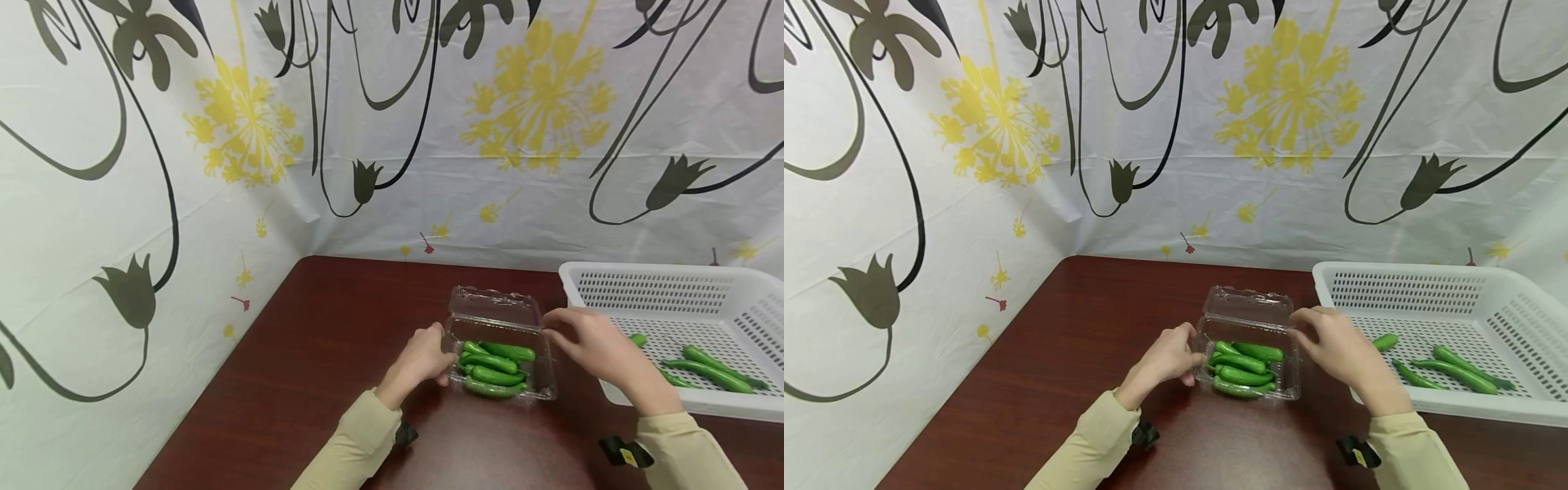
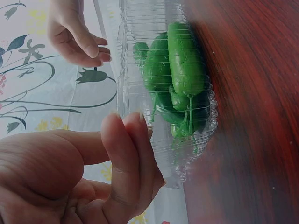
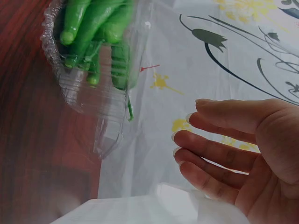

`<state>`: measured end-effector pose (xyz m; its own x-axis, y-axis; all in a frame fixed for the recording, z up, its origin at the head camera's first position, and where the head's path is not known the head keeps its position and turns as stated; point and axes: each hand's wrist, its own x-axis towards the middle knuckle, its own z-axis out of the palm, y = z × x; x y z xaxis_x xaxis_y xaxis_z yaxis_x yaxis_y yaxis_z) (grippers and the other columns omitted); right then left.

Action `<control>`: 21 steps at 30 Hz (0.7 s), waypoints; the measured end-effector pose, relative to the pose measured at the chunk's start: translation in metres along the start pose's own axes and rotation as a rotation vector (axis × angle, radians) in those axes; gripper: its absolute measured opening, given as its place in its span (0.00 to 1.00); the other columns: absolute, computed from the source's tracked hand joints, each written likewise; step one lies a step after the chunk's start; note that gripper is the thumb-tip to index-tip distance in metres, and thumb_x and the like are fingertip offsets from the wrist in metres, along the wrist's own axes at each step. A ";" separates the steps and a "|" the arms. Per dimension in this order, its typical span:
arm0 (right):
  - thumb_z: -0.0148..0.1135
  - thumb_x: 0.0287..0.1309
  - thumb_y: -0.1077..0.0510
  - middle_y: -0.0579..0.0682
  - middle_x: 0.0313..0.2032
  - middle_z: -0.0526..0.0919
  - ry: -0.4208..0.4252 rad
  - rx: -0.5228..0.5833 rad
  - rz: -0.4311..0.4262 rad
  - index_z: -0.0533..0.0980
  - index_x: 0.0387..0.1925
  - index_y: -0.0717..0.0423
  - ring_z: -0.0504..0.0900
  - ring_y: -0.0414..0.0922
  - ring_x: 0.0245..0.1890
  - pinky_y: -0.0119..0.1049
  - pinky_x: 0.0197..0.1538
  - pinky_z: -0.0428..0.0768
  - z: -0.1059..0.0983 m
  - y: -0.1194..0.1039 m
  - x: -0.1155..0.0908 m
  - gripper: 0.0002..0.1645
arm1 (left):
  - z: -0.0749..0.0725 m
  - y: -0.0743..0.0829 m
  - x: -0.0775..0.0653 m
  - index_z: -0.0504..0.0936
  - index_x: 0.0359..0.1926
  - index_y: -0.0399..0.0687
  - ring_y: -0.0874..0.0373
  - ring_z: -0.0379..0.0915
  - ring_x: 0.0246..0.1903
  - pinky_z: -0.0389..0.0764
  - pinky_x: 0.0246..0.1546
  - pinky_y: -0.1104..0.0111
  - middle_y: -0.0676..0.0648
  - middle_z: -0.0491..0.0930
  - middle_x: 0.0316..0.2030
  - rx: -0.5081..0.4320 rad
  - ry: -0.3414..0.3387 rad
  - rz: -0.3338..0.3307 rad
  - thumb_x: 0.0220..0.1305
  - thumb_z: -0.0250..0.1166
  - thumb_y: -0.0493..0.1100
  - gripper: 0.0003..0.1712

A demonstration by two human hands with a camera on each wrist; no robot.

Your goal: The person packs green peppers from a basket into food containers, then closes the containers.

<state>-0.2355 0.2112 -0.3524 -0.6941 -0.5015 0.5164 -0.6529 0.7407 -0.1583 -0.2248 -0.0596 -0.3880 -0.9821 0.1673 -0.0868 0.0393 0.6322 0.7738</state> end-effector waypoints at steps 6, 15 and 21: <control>0.70 0.44 0.62 0.40 0.27 0.78 0.014 -0.014 0.008 0.79 0.32 0.50 0.76 0.39 0.26 0.38 0.29 0.74 -0.005 0.003 -0.002 0.10 | 0.000 0.000 0.000 0.70 0.35 0.39 0.61 0.73 0.07 0.75 0.13 0.72 0.47 0.72 0.20 0.007 -0.001 0.000 0.55 0.65 0.36 0.11; 0.66 0.49 0.61 0.50 0.34 0.81 -0.012 0.030 0.075 0.79 0.36 0.55 0.80 0.51 0.34 0.46 0.34 0.78 -0.018 0.007 -0.005 0.09 | 0.001 -0.001 0.000 0.70 0.35 0.39 0.61 0.72 0.07 0.75 0.12 0.71 0.47 0.72 0.19 0.011 0.000 0.002 0.55 0.65 0.35 0.11; 0.65 0.52 0.59 0.54 0.36 0.81 -0.015 0.021 0.110 0.78 0.38 0.58 0.80 0.54 0.35 0.48 0.34 0.78 -0.027 0.013 -0.008 0.11 | 0.001 -0.002 0.000 0.69 0.35 0.39 0.61 0.72 0.07 0.75 0.13 0.71 0.47 0.72 0.19 0.017 0.004 0.006 0.54 0.65 0.36 0.12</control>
<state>-0.2300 0.2373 -0.3359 -0.7664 -0.4245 0.4821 -0.5786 0.7823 -0.2309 -0.2250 -0.0599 -0.3900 -0.9825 0.1681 -0.0798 0.0481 0.6439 0.7636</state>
